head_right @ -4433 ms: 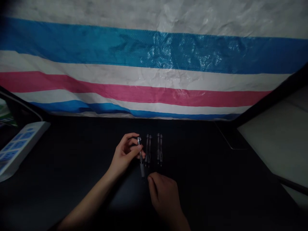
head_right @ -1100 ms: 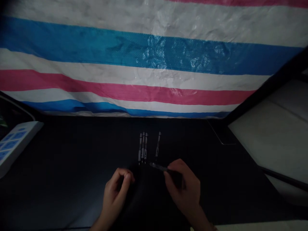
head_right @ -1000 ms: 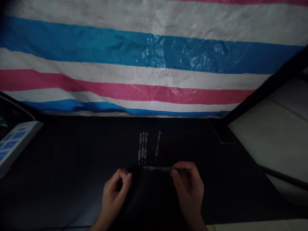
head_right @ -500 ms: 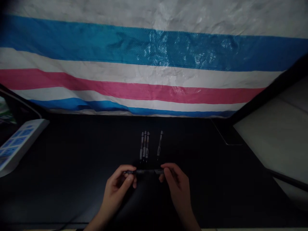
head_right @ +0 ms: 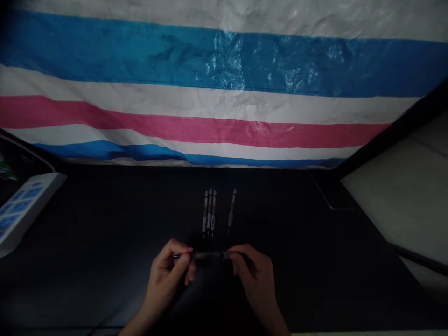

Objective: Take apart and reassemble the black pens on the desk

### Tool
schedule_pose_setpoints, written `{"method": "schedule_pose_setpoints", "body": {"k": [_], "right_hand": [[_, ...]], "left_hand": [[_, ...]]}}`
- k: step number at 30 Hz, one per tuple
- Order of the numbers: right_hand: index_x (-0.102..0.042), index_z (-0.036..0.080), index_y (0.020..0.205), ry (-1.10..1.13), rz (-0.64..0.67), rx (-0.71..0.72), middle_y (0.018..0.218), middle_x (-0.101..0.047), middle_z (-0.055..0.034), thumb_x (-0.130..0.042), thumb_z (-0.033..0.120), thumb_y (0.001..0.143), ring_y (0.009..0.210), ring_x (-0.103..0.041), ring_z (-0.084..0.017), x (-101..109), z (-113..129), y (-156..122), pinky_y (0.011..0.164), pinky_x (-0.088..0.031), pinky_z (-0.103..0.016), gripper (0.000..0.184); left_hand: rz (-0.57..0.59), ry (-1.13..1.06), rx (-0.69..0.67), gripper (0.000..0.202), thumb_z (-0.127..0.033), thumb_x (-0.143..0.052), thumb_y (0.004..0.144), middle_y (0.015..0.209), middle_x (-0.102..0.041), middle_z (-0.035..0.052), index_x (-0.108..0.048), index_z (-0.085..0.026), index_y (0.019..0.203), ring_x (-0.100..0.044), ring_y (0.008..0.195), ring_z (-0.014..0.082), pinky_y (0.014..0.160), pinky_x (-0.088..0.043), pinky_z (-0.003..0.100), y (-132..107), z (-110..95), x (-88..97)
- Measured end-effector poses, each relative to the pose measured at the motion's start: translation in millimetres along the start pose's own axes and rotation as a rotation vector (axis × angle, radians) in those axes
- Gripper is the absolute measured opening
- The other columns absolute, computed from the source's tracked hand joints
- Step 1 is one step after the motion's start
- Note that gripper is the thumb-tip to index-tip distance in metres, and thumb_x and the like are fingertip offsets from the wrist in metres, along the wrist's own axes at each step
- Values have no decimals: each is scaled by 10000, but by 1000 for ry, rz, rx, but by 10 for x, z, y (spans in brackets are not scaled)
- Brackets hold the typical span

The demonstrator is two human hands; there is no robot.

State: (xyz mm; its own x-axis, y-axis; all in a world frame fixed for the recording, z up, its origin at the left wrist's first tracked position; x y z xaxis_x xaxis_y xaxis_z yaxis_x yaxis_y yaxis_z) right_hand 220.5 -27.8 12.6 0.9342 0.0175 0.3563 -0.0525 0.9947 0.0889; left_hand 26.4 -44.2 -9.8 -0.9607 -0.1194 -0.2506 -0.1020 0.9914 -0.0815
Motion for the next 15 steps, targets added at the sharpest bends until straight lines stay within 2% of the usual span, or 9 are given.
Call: {"method": "schedule_pose_setpoints", "body": {"k": [2,5,7,9,12,13,15], "right_hand": [[-725,233,816,-30,-28,26,508,-598,44,-576,299,872,443,-577,-108,14,7,-8,447,-443,-174,173],[-742,265,815,-45,-80,99,697,-730,18,-642,246,813,616,-685,-145,11,25,-20,589,-529,-194,102],[-744,276,808,-35,-85,137,804,-759,7,-674,222,781,751,-714,-174,-11,31,-27,689,-551,-218,92],[-733,273,820,-26,-75,120,830,-756,0,-681,223,781,798,-711,-182,-29,24,-29,720,-551,-230,82],[-693,250,946,54,-21,36,807,-724,-12,-628,291,837,736,-685,-168,-44,3,-26,666,-537,-231,134],[-681,233,919,96,25,7,751,-698,-11,-578,328,875,671,-661,-154,-56,-4,-26,619,-521,-224,147],[-633,205,755,142,110,-44,610,-613,4,-466,377,940,542,-581,-123,-82,-23,-30,530,-467,-207,303]], "left_hand": [[8,-21,37,281,-426,-656,835,510,-619,-33,-532,-176,804,-534,356,83,343,-374,145,-1,0,-18],[-34,-56,75,331,-450,-635,847,422,-565,-56,-480,-184,726,-468,299,65,315,-318,125,8,0,-5],[-66,-84,91,356,-456,-637,844,395,-541,-65,-458,-186,696,-435,282,56,306,-285,117,17,1,14],[-74,-112,104,344,-460,-665,822,411,-554,-63,-486,-182,728,-448,294,58,314,-301,119,26,6,22],[-65,-153,107,346,-476,-700,787,459,-591,-53,-528,-176,803,-497,334,71,339,-359,133,33,17,22],[-60,-164,103,346,-477,-703,785,469,-598,-51,-534,-176,821,-507,343,73,346,-370,135,34,22,23],[-48,-183,96,333,-468,-697,796,478,-604,-51,-538,-178,834,-514,351,73,353,-379,136,32,34,25]]}}
Point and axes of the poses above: each hand's wrist, its own y-axis towards the middle knuckle, its own x-axis out of the back of the hand, z = x × y, the point moved 4 cm from there along y, towards the middle knuckle
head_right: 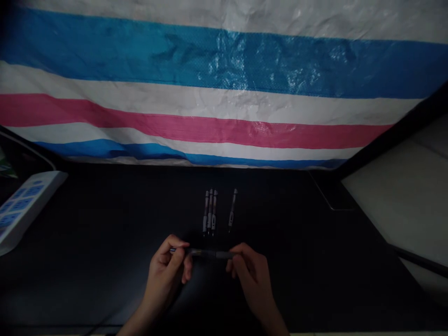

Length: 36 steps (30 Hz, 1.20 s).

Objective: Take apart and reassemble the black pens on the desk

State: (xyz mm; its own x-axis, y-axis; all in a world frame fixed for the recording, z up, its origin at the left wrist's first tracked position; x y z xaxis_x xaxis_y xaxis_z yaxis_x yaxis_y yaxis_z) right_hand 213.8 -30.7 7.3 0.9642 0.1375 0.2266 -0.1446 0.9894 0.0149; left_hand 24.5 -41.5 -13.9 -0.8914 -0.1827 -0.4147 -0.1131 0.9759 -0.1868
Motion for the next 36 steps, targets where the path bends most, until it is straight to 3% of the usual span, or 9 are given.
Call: {"method": "schedule_pose_setpoints", "body": {"k": [2,7,11,15,20,24,28,32,36], "right_hand": [[-558,196,646,-33,16,-37,545,-539,19,-436,379,960,495,-522,-105,-3,-33,-6,494,-418,-196,384],[-604,222,980,-31,-92,-18,744,-617,4,-538,362,914,618,-559,-121,37,-78,-24,562,-437,-203,168],[-575,196,688,9,-19,-79,613,-553,6,-432,376,963,561,-516,-117,23,-78,-32,533,-407,-208,359],[-608,219,949,48,-56,-37,783,-610,-8,-539,334,899,679,-566,-145,51,-41,-34,594,-437,-221,143],[-563,197,723,6,-21,-30,655,-511,12,-443,347,954,598,-499,-123,35,-27,-22,562,-402,-213,301],[-585,226,994,18,-44,23,917,-594,-25,-522,294,902,806,-582,-162,46,2,-5,682,-461,-230,131],[-580,212,825,11,-21,33,788,-555,-11,-445,285,941,699,-547,-140,34,3,9,617,-444,-220,192],[-583,229,1031,18,-62,60,1020,-602,-51,-538,262,878,860,-592,-176,44,15,-2,684,-484,-235,163],[-610,210,872,38,-19,-90,743,-607,-13,-487,346,937,648,-566,-137,24,-50,-17,568,-444,-216,195]], "left_hand": [[12,-16,-2,313,-453,-687,811,478,-603,-50,-542,-177,841,-515,355,71,359,-379,134,0,8,5],[5,-68,-1,288,-422,-695,813,506,-611,-36,-556,-172,847,-528,389,75,379,-375,135,6,-15,5],[10,-85,12,285,-413,-708,803,511,-611,-30,-569,-168,846,-531,397,79,384,-373,138,7,-31,-6],[15,-94,0,266,-404,-702,813,518,-620,-30,-579,-170,847,-534,398,74,384,-379,133,-1,-22,6],[27,-102,-5,257,-402,-694,822,517,-622,-32,-581,-173,849,-532,393,70,381,-380,128,-5,-12,16],[11,-105,-6,244,-389,-693,827,518,-620,-33,-583,-172,849,-540,407,69,396,-388,126,-1,-23,16],[13,-111,2,257,-397,-699,818,523,-621,-31,-581,-170,844,-530,401,68,387,-375,128,2,-24,9],[4,-112,-4,263,-401,-703,813,514,-615,-35,-576,-172,838,-521,397,68,387,-362,129,-3,-35,11],[0,-100,4,274,-408,-704,809,502,-605,-36,-572,-170,842,-506,390,69,392,-357,138,-4,-41,5]]}}
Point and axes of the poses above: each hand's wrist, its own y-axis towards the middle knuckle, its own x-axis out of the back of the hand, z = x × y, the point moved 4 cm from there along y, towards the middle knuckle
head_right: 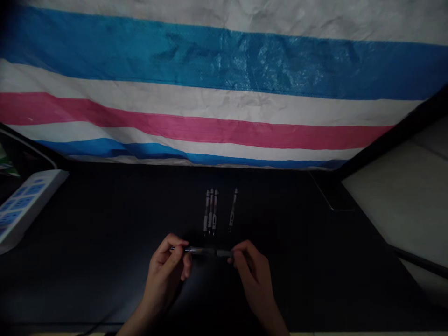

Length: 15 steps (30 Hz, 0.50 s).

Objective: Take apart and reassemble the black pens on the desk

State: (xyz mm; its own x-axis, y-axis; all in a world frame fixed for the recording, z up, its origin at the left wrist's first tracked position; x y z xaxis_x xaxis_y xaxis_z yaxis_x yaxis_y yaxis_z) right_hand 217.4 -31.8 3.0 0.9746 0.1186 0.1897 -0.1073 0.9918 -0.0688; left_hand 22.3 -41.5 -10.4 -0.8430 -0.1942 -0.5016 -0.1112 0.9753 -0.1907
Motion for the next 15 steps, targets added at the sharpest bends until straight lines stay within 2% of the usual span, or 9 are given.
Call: {"method": "schedule_pose_setpoints", "body": {"k": [2,7,11,15], "right_hand": [[-606,204,827,20,2,-30,674,-587,2,-512,366,929,573,-529,-120,3,-39,-3,530,-418,-216,213],[-610,211,892,126,-53,-20,709,-592,4,-626,305,843,547,-503,-109,52,-157,-25,513,-403,-222,107],[-603,213,843,228,-237,16,797,-562,-6,-623,233,810,620,-514,-116,147,-184,-62,537,-413,-218,43],[-608,208,789,271,-385,41,802,-540,-4,-608,163,768,614,-501,-106,211,-142,-83,523,-411,-209,49]], "left_hand": [[-16,6,2,283,-415,-709,803,496,-598,-39,-570,-171,839,-499,392,69,400,-358,142,2,3,4],[-80,28,-39,298,-426,-710,798,491,-576,-46,-568,-165,803,-478,404,60,427,-347,148,5,-13,29],[-105,27,-66,305,-432,-712,793,484,-552,-54,-568,-163,796,-457,415,58,448,-341,158,-3,-43,28],[-130,26,-67,302,-431,-709,795,483,-545,-57,-564,-166,799,-450,422,60,458,-343,163,-6,-52,35]]}}
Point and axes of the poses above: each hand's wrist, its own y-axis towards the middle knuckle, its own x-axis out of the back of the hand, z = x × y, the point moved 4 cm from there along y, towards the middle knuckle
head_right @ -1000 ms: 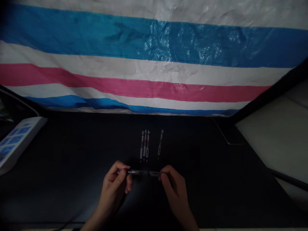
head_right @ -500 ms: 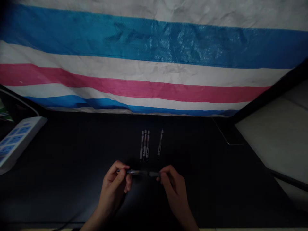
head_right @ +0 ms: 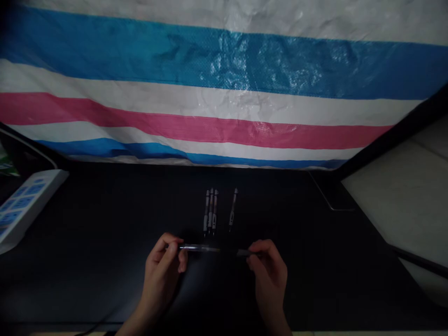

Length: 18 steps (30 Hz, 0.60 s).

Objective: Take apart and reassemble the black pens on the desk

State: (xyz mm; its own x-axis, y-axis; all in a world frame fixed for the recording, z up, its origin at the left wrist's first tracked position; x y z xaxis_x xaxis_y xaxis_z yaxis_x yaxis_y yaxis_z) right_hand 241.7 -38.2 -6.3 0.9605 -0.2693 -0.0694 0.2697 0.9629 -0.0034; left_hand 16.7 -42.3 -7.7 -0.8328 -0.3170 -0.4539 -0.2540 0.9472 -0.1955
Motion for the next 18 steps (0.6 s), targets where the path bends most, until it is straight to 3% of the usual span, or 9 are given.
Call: {"method": "schedule_pose_setpoints", "body": {"k": [4,13,18], "right_hand": [[-601,207,764,14,-66,37,792,-540,-6,-596,154,758,602,-505,-108,8,43,21,505,-405,-216,53],[-610,203,768,63,-52,13,819,-529,-20,-628,192,768,623,-491,-107,3,11,27,512,-416,-213,21],[-614,209,855,-36,90,27,728,-535,-4,-608,247,833,567,-500,-108,-68,20,-8,498,-415,-216,44]], "left_hand": [[-21,-3,8,314,-442,-718,780,485,-547,-57,-562,-170,796,-450,420,65,450,-339,164,10,1,10],[-25,3,12,319,-443,-730,765,481,-547,-54,-568,-168,779,-445,418,68,447,-333,168,24,-20,-20],[32,21,41,330,-455,-723,770,480,-561,-47,-567,-165,785,-467,410,73,438,-351,170,14,10,-40]]}}
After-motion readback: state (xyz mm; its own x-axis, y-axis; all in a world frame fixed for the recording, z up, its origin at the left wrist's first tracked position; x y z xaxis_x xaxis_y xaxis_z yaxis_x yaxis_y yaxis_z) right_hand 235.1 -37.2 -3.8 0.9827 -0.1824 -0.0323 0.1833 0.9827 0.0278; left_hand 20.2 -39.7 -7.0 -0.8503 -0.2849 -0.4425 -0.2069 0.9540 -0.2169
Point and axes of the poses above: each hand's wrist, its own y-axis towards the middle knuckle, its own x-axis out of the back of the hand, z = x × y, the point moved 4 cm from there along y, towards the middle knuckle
